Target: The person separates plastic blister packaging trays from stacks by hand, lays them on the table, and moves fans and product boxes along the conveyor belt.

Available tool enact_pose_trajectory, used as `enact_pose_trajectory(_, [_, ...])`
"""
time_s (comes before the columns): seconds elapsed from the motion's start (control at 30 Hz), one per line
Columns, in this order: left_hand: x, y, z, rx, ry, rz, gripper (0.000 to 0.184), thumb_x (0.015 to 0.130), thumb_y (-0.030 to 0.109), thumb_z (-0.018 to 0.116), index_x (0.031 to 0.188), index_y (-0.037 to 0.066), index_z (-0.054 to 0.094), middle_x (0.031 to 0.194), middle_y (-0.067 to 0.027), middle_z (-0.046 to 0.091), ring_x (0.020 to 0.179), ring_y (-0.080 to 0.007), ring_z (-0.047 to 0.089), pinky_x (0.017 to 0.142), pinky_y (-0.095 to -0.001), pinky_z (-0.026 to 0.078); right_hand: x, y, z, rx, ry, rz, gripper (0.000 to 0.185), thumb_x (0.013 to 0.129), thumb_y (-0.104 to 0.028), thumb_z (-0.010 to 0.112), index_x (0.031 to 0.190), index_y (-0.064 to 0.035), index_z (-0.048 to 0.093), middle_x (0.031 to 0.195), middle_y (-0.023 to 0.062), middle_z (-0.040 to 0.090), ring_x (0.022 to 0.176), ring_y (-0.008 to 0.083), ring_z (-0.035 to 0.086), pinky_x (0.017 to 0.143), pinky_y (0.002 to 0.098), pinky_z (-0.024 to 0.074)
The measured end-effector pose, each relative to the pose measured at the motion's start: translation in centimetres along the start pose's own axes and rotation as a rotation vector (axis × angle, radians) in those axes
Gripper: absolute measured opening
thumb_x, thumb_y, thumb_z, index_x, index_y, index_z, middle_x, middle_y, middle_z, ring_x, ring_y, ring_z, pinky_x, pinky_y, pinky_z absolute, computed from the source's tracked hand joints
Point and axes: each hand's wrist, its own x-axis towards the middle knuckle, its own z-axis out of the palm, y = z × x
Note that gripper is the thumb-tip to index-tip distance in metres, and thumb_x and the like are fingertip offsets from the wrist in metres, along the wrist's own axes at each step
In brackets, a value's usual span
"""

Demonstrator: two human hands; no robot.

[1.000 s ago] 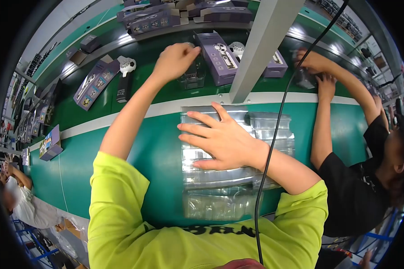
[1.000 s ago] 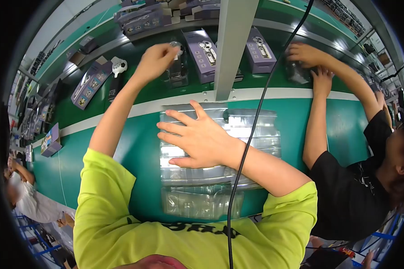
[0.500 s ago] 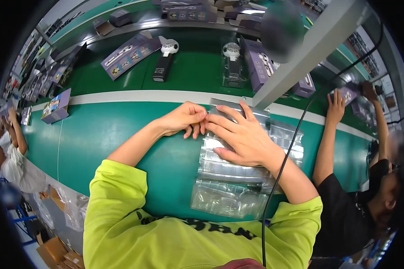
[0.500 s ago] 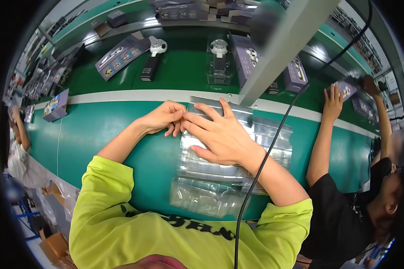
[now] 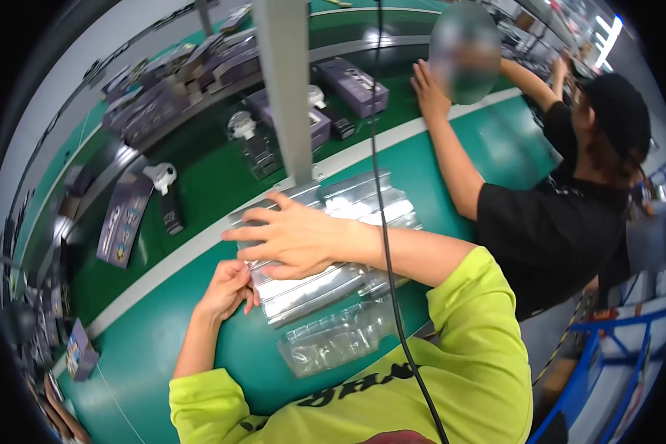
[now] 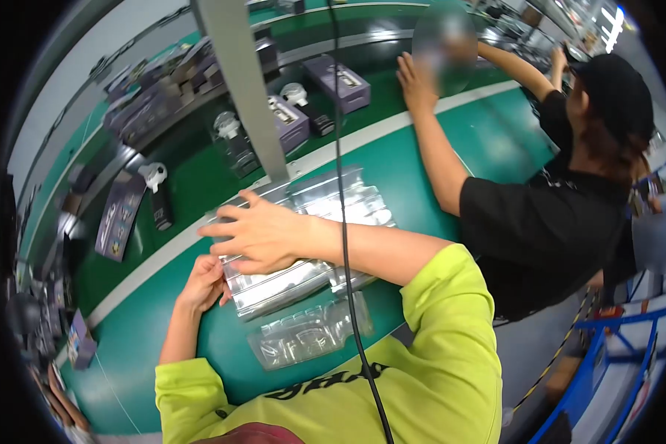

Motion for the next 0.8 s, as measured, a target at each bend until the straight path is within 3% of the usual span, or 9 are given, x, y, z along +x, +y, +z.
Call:
enact_pose_trajectory(0.23, [-2.1,1.0,2.1,0.064,0.265,0.058,0.014,0.098,0.011,0.056,0.097,-0.003,0.059,0.07,-0.011,0.061,0.044,-0.012,0.052,0.033,-0.0201,0.037,1.2,-1.8,-0.6,0.052,0.007,-0.042,0.039,0.086,-0.042,0.06,0.119,-0.0208,0.062,0.141,0.0004,0.051,0.122,0.0258,0.048,0.1,0.057,0.0332])
enact_pose_trajectory(0.3, [-2.0,0.4,2.9,0.25,0.354,0.138,0.012,0.097,0.012,0.058,0.098,0.0,0.06,0.068,-0.0028,0.056,0.045,-0.005,0.043,0.037,-0.0169,0.03,1.5,-2.1,-0.3,0.028,-0.011,-0.044,0.04,0.086,-0.044,0.06,0.119,-0.0219,0.062,0.137,0.0007,0.053,0.121,0.0262,0.048,0.099,0.0558,0.0332])
enact_pose_trajectory(0.4, [-3.6,-0.9,2.4,0.156,0.383,0.307,0.011,0.095,0.014,0.062,0.096,0.003,0.06,0.067,0.0035,0.052,0.048,-0.0016,0.037,0.041,-0.0147,0.027,1.8,-2.7,-0.1,0.065,0.036,-0.066,0.04,0.087,-0.044,0.059,0.119,-0.0213,0.062,0.134,0.0011,0.054,0.119,0.0267,0.048,0.098,0.0543,0.0337])
enact_pose_trajectory(0.47, [-5.8,0.5,3.7,0.215,0.392,0.3,0.011,0.095,0.015,0.064,0.092,0.006,0.059,0.066,0.0068,0.049,0.049,-0.0001,0.035,0.042,-0.0142,0.027,1.8,-3.8,-0.6,0.043,0.055,-0.044,0.04,0.087,-0.044,0.059,0.119,-0.0211,0.061,0.134,0.0011,0.054,0.119,0.0267,0.048,0.098,0.0542,0.0338])
enact_pose_trajectory(0.5, [-6.8,0.8,3.7,0.248,0.389,0.324,0.012,0.094,0.015,0.064,0.087,0.008,0.058,0.065,0.0066,0.048,0.048,-0.0005,0.032,0.043,-0.0138,0.025,2.0,-4.5,-0.5,0.05,0.067,-0.055,0.04,0.087,-0.044,0.058,0.12,-0.0209,0.061,0.134,0.0011,0.054,0.119,0.0267,0.048,0.098,0.054,0.034])
enact_pose_trajectory(0.6, [-9.7,2.4,-0.5,0.404,0.396,0.352,0.015,0.096,0.021,0.059,0.095,0.006,0.056,0.067,0.0046,0.05,0.052,-0.0008,0.038,0.047,-0.0149,0.031,2.6,-5.0,-0.3,0.073,0.104,-0.081,0.042,0.087,-0.044,0.058,0.121,-0.0199,0.059,0.133,0.0011,0.054,0.118,0.0267,0.049,0.097,0.0535,0.0344])
enact_pose_trajectory(0.67, [-12.7,5.7,-0.5,0.438,0.522,0.569,0.014,0.095,0.019,0.06,0.088,0.008,0.055,0.07,0.0039,0.049,0.059,-0.003,0.039,0.053,-0.0161,0.031,2.7,-5.2,-0.2,0.016,0.069,-0.089,0.045,0.087,-0.044,0.059,0.124,-0.0184,0.057,0.134,0.0008,0.053,0.117,0.0266,0.048,0.098,0.0523,0.0346])
enact_pose_trajectory(0.73, [-17.2,9.0,-0.6,0.487,0.706,0.801,0.016,0.093,0.017,0.06,0.081,0.01,0.053,0.073,0.0032,0.049,0.065,-0.0053,0.04,0.058,-0.0172,0.031,3.6,-5.7,-0.8,0.014,-0.019,-0.05,0.051,0.088,-0.046,0.058,0.127,-0.0135,0.054,0.135,0.0057,0.053,0.119,0.0274,0.049,0.1,0.0489,0.0353])
enact_pose_trajectory(0.8, [-20.0,11.2,-0.3,0.685,0.641,0.765,0.018,0.09,0.011,0.061,0.076,0.01,0.049,0.069,0.0039,0.048,0.061,-0.0057,0.038,0.055,-0.0196,0.031,4.8,-6.6,-1.4,0.135,0.049,0.063,0.068,0.088,-0.049,0.06,0.14,-0.008,0.041,0.139,0.0139,0.047,0.125,0.032,0.047,0.104,0.0495,0.0362])
